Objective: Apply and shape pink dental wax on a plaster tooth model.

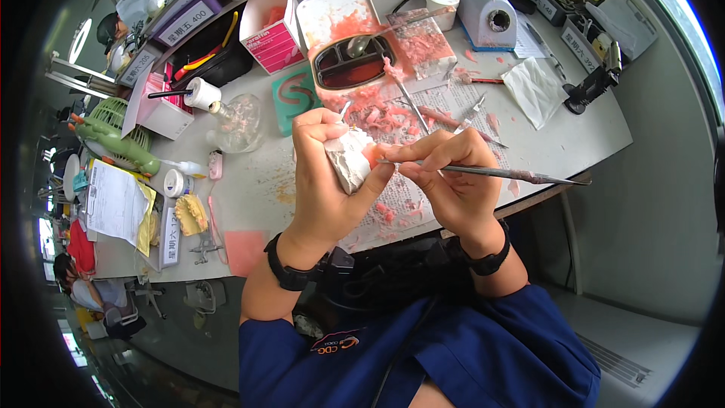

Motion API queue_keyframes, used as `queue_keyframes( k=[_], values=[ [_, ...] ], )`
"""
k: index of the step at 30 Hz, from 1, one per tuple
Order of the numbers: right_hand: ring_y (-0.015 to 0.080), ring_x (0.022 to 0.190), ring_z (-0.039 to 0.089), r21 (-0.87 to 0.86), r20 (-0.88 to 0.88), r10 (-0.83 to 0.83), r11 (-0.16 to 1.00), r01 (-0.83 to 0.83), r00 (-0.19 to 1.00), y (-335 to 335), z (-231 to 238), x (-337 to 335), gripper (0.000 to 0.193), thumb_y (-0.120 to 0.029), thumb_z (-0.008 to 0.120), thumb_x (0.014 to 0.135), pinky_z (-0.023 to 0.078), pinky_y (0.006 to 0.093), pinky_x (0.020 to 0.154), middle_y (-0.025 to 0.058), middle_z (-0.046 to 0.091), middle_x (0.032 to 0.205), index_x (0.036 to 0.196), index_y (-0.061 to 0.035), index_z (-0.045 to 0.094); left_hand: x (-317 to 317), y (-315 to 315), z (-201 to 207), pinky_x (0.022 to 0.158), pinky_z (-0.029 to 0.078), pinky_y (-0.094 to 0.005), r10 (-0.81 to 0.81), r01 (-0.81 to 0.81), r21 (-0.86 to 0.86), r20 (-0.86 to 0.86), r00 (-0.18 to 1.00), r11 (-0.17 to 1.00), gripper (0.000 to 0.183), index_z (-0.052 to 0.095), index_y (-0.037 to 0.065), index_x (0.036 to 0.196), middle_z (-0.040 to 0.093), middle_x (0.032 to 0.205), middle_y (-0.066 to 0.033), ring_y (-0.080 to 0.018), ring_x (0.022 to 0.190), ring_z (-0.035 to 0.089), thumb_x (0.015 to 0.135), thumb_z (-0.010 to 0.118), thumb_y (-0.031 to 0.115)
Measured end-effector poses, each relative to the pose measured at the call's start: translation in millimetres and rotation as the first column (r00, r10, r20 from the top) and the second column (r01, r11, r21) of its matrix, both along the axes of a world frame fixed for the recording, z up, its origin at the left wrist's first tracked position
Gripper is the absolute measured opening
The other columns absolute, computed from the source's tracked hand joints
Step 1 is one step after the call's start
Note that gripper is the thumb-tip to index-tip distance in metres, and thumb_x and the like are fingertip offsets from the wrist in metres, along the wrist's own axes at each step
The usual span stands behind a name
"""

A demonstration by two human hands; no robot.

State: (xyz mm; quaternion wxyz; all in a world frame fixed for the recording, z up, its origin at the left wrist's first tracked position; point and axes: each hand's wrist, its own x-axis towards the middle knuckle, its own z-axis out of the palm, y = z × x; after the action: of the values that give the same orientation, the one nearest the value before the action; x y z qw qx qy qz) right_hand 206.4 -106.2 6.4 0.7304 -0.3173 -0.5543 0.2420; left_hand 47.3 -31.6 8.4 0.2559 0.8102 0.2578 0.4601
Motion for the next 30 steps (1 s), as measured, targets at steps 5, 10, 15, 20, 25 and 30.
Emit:
queue_keyframes(
  k=[5,10,15,20,25,30],
  values=[
    [0.0229,0.087,0.072,0.0,0.027,-0.053,0.999,0.053,0.998,-0.3,2.4,-3.1,0.023,0.008,0.071,0.083,0.056,0.0297,0.073,0.0166,0.07,0.085,0.083,-0.0015,0.05,0.6,-0.1,0.2,0.087,0.042,-0.0401,-0.008,0.008,0.017,0.01,1.0,1.0,0.06,0.037,0.0,0.112,0.043,0.115,-0.0209,-0.0304,0.101,0.049,0.08,0.08,0.029],
    [0.0237,0.083,0.073,0.055,0.074,-0.132,0.99,0.128,0.988,1.5,-0.1,-7.7,0.023,0.007,0.072,0.082,0.057,0.029,0.068,0.0169,0.07,0.083,0.082,-0.0017,0.05,-0.3,-0.2,-0.2,0.087,0.043,-0.0397,0.001,-0.001,0.007,0.005,1.0,1.0,0.061,0.037,0.0,0.112,0.043,0.115,-0.0209,-0.0303,0.1,0.05,0.08,0.08,0.03],
    [0.0247,0.081,0.074,0.111,0.099,-0.206,0.975,0.195,0.973,3.0,-2.8,-11.1,0.025,0.006,0.074,0.08,0.057,0.0287,0.063,0.0177,0.07,0.083,0.081,-0.0018,0.05,0.2,0.3,0.9,0.086,0.043,-0.0397,-0.016,0.016,0.013,0.007,1.0,1.0,0.062,0.037,0.0,0.112,0.043,0.114,-0.0209,-0.0303,0.099,0.05,0.08,0.08,0.032],
    [0.0222,0.075,0.072,0.266,0.276,-0.408,0.902,0.339,0.87,4.2,7.7,-14.0,0.024,0.007,0.072,0.082,0.056,0.0298,0.062,0.0165,0.069,0.08,0.083,-0.0025,0.049,-0.9,-1.5,1.2,0.087,0.043,-0.0398,0.004,-0.003,0.027,-0.028,1.0,1.0,0.063,0.037,0.0,0.111,0.043,0.113,-0.0205,-0.0308,0.1,0.05,0.079,0.081,0.033],
    [0.0193,0.073,0.067,0.071,-0.039,-0.023,0.997,0.026,0.999,-6.8,6.0,2.1,0.026,0.008,0.06,0.09,0.051,0.0288,0.063,0.0148,0.063,0.084,0.104,-0.0036,0.041,-3.1,0.7,0.1,0.089,0.043,-0.0404,0.002,-0.002,0.008,-0.022,1.0,1.0,0.071,0.037,0.001,0.111,0.042,0.113,-0.0184,-0.0303,0.102,0.049,0.074,0.084,0.04],
    [0.02,0.086,0.066,0.082,-0.104,0.081,0.994,-0.073,0.991,-10.4,13.2,9.8,0.019,0.006,0.057,0.093,0.05,0.0322,0.079,0.016,0.062,0.09,0.102,-0.0028,0.043,-3.1,3.9,1.7,0.091,0.042,-0.0397,-0.006,0.007,0.028,-0.017,1.0,1.0,0.094,0.033,0.002,0.115,0.039,0.114,-0.0142,-0.0272,0.105,0.047,0.058,0.091,0.049]
  ],
)
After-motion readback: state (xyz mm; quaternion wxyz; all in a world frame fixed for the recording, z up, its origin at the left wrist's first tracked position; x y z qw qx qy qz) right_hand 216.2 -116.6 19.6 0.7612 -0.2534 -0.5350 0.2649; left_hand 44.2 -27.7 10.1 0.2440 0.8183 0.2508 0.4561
